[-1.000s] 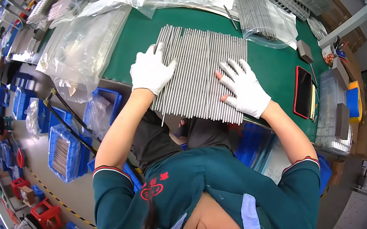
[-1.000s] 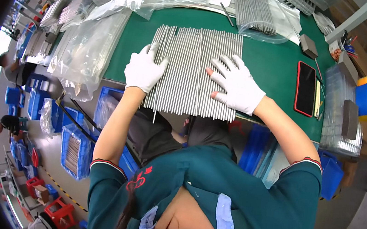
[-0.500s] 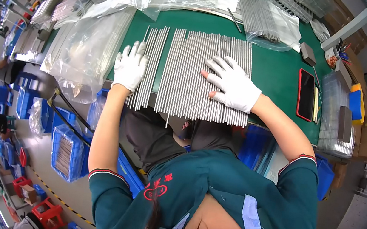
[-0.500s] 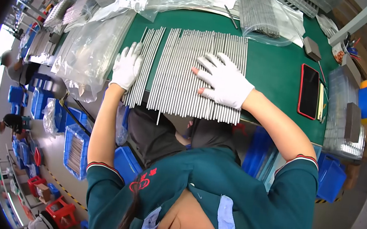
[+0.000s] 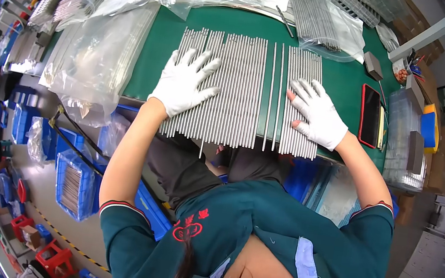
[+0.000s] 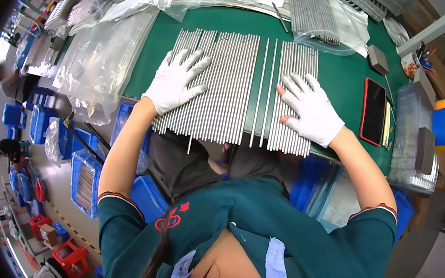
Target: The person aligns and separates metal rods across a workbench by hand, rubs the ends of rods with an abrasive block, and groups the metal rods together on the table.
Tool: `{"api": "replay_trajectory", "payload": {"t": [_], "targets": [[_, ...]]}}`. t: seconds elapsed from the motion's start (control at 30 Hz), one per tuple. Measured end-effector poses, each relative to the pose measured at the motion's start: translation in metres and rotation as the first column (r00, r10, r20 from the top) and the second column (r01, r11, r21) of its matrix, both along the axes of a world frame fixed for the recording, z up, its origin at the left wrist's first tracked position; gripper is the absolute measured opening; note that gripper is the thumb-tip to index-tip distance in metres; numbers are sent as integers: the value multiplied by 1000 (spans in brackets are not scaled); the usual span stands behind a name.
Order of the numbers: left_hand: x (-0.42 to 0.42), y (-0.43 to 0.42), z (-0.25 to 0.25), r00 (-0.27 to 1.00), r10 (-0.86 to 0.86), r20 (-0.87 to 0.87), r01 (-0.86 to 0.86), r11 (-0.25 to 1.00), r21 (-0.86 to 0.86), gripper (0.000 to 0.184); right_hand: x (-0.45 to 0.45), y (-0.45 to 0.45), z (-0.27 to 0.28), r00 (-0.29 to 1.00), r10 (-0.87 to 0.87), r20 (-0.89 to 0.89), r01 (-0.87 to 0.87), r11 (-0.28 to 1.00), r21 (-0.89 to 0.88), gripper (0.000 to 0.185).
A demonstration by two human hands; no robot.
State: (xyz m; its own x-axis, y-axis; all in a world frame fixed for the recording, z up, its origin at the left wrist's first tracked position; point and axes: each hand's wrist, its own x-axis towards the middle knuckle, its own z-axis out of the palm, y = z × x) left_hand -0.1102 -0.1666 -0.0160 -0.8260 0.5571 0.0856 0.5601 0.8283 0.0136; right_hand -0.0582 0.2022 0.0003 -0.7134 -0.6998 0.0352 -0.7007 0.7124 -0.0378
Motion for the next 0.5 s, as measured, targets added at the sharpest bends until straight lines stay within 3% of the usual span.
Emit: {"api": "replay_trajectory", "payload": {"t": [0.43,0.5], "targets": [[6,6,-1,998,-22,-61,22,1000,4,70,-17,-77,-4,990,142,-15,-143,989,-47,73],[25,16,1,997,-81,-5,81,996,27,70,-17,-73,-1,990,139,27,-133,977,-165,72]]}}
